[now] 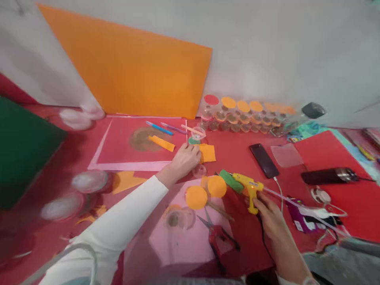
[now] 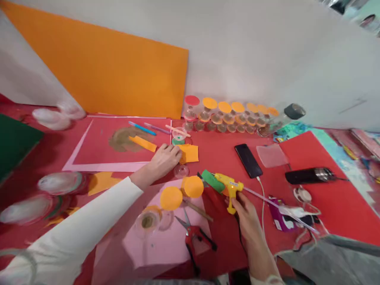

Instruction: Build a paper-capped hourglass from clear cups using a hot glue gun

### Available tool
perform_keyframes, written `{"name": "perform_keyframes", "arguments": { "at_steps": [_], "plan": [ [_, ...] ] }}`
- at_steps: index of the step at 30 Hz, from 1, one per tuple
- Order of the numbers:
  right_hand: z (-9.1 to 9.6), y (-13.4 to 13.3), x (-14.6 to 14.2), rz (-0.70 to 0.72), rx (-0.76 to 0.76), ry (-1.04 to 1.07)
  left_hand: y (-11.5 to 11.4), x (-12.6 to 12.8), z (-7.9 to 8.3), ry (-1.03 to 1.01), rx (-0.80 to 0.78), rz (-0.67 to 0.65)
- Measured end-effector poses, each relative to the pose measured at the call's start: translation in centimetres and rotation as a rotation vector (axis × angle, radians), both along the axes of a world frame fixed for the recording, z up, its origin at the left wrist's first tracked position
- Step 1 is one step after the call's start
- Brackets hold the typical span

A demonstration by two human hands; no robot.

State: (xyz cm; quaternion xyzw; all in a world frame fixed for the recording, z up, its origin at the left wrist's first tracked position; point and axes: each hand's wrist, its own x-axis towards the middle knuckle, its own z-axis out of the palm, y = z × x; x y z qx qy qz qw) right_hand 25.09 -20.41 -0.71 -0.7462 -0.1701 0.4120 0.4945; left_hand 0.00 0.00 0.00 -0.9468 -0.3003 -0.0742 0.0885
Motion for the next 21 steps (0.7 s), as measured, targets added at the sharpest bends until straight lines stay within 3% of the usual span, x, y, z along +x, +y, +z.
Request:
{"name": "perform_keyframes", "arguments": {
  "at_steps": [6,10,15,21],
  "plan": [
    [-0.2,-0.6,0.8,0.072,-0.03,-0.243,0.1,-0.9,0.5,-0.07,0.004,0.01],
    [-0.4,-1.0,1.4,0.187,-0.061,-0.374,0.2,-1.4,1.4,-0.178,-0.074,0.154],
    [-0.5,-1.5,2.1,0.332,-0.185,-0.589,-0.5,-2.7,2.5,-0.557,-0.419,0.44],
    [1.0,-1.5,1.7,0.367,-0.128,-0.885,-3.5,-6.2,4.5,-0.861,-0.807,0.451]
  ]
}}
